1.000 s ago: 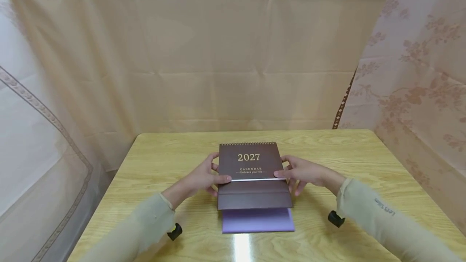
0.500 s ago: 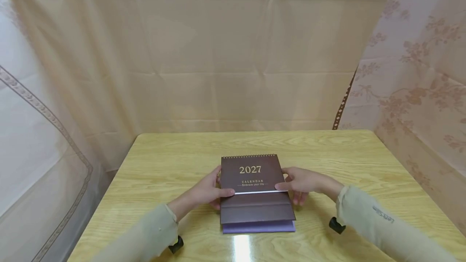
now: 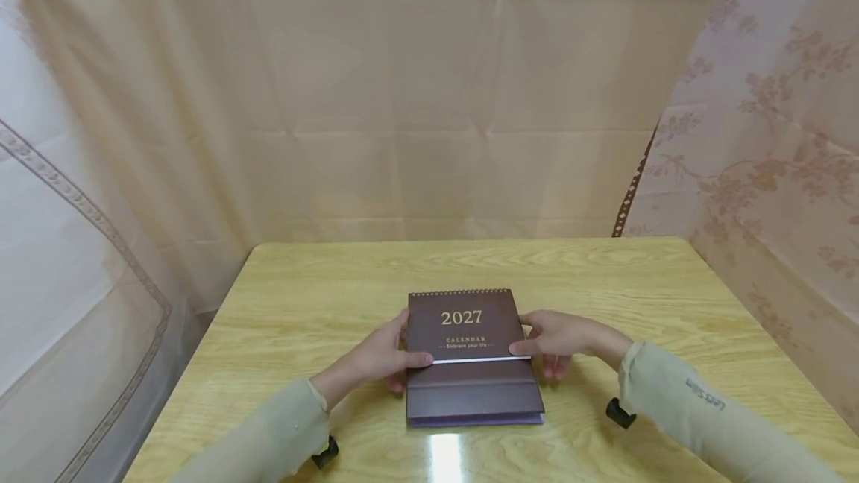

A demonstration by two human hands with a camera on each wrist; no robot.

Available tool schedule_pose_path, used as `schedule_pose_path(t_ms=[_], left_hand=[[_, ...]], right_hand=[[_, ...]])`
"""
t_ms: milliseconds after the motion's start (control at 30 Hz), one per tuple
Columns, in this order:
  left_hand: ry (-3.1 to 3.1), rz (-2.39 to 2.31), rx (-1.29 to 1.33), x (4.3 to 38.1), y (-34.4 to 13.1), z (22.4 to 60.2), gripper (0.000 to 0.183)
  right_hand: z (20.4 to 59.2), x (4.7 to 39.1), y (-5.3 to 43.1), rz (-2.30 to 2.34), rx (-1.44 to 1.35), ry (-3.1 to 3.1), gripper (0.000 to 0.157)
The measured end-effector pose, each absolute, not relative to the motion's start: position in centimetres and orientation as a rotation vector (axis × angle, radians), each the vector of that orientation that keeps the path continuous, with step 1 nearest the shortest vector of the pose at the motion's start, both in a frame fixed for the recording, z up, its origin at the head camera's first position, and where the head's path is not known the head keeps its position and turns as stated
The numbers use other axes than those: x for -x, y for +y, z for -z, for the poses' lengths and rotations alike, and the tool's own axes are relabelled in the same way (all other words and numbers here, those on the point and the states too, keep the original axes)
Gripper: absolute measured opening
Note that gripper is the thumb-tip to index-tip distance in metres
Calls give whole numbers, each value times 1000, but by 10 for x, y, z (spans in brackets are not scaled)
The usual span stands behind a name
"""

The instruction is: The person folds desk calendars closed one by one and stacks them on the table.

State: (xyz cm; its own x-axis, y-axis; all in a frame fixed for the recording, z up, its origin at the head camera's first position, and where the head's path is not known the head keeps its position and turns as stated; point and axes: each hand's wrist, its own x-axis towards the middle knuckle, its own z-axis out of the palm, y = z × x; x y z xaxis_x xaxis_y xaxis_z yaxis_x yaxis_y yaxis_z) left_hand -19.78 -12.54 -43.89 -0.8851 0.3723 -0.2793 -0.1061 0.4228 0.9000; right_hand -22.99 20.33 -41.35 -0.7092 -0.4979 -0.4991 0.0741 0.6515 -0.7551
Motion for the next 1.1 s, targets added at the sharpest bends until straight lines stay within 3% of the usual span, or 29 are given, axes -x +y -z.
schedule_pose_path(t_ms=[533,800,1100], left_hand=[[2370,-1329,-257,195,-119,434,75],[2431,-1261,-265,194,-117,433,71],[2454,-1222,-262,195,-116,437,72]], right_hand=[[410,230,197,960,296,2165,79],[412,232,197,937,264,2172,73],[412,231,201,970,273,2156,88]])
